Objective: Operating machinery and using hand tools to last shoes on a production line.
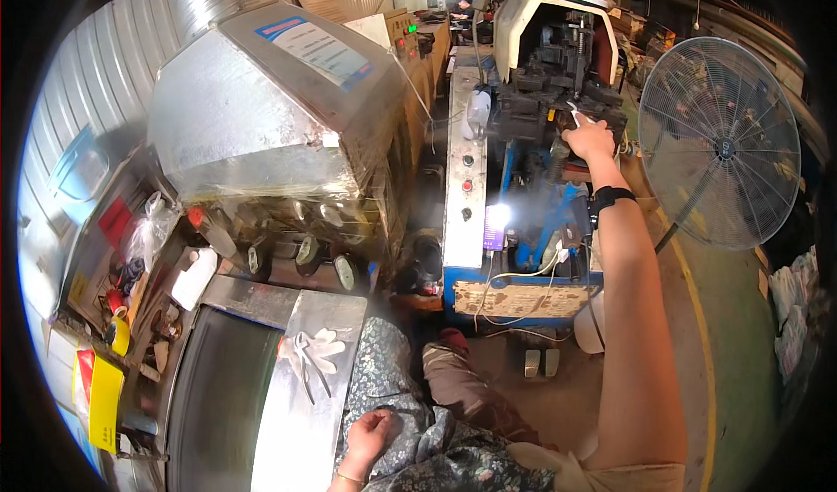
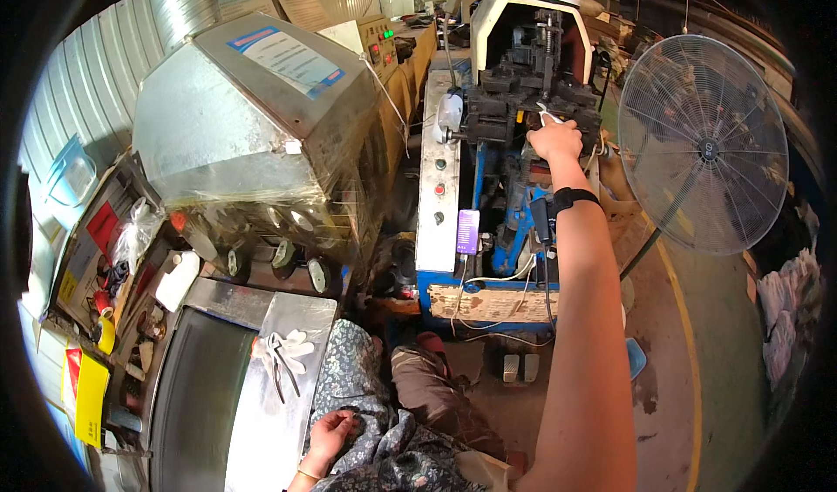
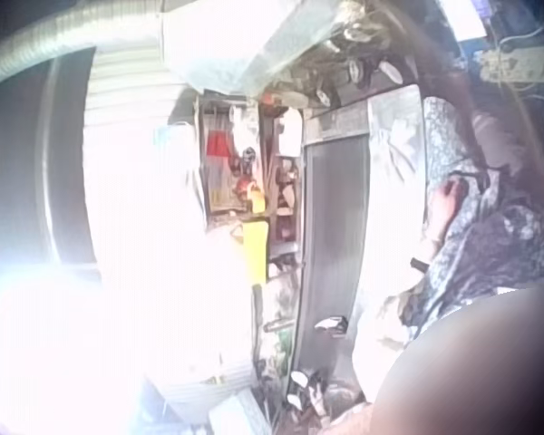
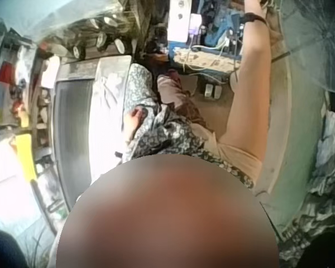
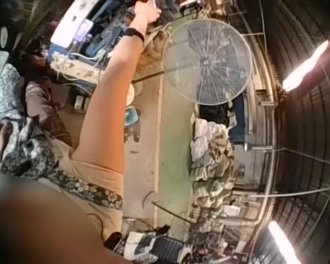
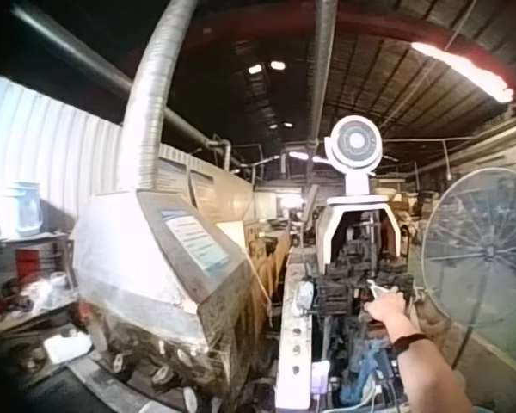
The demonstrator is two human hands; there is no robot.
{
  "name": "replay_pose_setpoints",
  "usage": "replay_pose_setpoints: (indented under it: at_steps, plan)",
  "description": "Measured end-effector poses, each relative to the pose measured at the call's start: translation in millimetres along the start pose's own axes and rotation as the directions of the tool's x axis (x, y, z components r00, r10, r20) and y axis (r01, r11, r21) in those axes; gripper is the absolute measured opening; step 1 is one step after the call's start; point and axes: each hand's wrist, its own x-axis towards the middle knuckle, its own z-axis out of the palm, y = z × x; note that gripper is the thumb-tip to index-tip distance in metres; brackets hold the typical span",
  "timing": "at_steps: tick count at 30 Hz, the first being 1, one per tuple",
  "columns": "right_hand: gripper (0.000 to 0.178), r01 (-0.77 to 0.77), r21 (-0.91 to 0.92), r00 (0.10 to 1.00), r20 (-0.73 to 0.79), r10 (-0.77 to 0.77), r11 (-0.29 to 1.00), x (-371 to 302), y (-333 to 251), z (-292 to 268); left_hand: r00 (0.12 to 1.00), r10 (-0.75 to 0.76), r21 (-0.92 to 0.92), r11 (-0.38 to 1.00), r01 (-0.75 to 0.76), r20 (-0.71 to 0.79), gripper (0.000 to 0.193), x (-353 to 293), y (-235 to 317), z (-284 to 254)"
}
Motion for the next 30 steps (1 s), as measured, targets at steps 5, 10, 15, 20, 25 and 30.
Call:
replay_pose_setpoints:
  at_steps: [5, 10, 15, 20, 25, 30]
  plan:
    - [0.068, 0.000, 0.016, 0.998, 0.058, -0.001, 1.000, 1.1, -1.2, -1.5, 1.000, 0.028, 0.015, 0.999, -0.028, 0.001, 0.021, -3.5, 4.5, -3.3]
    - [0.069, 0.012, 0.023, 0.998, 0.056, -0.013, 1.000, -2.4, 1.1, -1.2, 0.998, 0.054, -0.056, 0.997, -0.053, 0.013, 0.021, -11.6, 6.3, -2.9]
    - [0.069, 0.020, 0.015, 0.998, 0.054, -0.021, 1.000, -4.0, 1.3, -2.5, 0.999, 0.025, -0.116, 0.993, -0.022, 0.027, 0.024, -15.8, 15.5, -1.7]
    - [0.069, 0.053, -0.018, 0.999, -0.012, -0.053, 0.998, -36.3, 6.6, 15.2, 0.999, 0.013, -0.176, 0.984, -0.005, 0.042, 0.024, -17.7, 20.7, -2.3]
    - [0.082, 0.109, -0.092, 0.990, 0.097, -0.100, 0.990, -47.8, 27.8, 12.0, 0.998, 0.002, -0.041, 0.999, 0.001, 0.055, 0.024, -11.9, 11.8, -4.3]
    - [0.090, 0.080, 0.208, 0.992, -0.109, -0.058, 0.975, -79.7, 42.5, 19.5, 0.999, -0.011, -0.134, 0.991, 0.018, 0.052, 0.022, -7.2, 4.5, -1.3]
